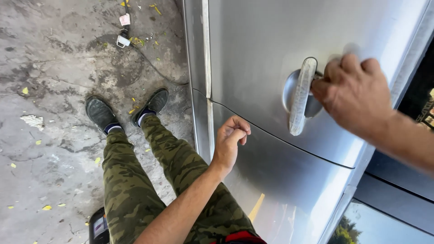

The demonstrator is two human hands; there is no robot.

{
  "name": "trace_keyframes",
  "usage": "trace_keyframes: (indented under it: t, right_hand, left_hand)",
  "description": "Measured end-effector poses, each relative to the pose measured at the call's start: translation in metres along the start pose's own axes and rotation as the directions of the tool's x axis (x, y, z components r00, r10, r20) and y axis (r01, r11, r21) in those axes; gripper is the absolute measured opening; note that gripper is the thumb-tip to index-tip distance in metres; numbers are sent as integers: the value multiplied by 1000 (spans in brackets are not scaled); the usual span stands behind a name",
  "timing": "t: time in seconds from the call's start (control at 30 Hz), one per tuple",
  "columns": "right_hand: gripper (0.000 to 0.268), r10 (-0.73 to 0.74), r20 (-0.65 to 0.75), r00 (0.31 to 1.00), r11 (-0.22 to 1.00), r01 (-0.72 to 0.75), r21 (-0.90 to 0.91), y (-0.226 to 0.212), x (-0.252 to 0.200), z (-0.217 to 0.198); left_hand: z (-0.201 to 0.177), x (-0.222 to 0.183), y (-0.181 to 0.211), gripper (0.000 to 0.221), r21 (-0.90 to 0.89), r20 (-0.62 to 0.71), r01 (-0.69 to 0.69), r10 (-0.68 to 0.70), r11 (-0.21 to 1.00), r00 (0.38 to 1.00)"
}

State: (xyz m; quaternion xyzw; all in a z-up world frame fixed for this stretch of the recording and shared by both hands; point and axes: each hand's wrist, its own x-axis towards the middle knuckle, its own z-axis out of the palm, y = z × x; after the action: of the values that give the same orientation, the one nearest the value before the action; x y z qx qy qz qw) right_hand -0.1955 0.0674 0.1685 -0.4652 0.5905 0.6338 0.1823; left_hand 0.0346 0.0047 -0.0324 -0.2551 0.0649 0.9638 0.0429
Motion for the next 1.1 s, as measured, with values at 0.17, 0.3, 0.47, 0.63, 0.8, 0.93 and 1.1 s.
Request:
trace_keyframes:
  t: [0.17, 0.3, 0.47, 0.63, 0.8, 0.93, 1.1]
  right_hand:
    - [40, -52, 53, 997, 985, 42, 167, -18, -16, 16]
    - [42, 10, -79, 997, 996, -17, -88, 1, 1, 6]
    - [33, 121, -133, 984, 963, -84, 257, -38, -25, 21]
    - [36, -19, -268, 963, 997, -2, -77, 24, 19, 6]
    - [32, 81, -73, 994, 983, -68, 170, -27, -22, 6]
    - [36, -34, -228, 973, 996, 15, -85, 24, 15, 14]
    - [37, 26, -91, 996, 993, -15, 114, -26, -28, 14]
  left_hand:
    - [-9, -4, -12, 18, 27, 3, 27, -27, 999, 1000]
    - [-17, -3, -13, 18, 19, 8, 28, -28, 999, 1000]
    - [-2, 0, -28, 18, 72, -18, 22, -21, 997, 1000]
    - [35, 29, -9, 14, 281, -21, -18, 25, 960, 999]
    - [46, 39, -1, 16, 172, -12, -56, 59, 984, 998]
    - [34, 36, -1, 13, 258, -54, -98, 116, 961, 992]
    - [67, 49, -4, 41, 312, 110, -247, 223, 917, 969]
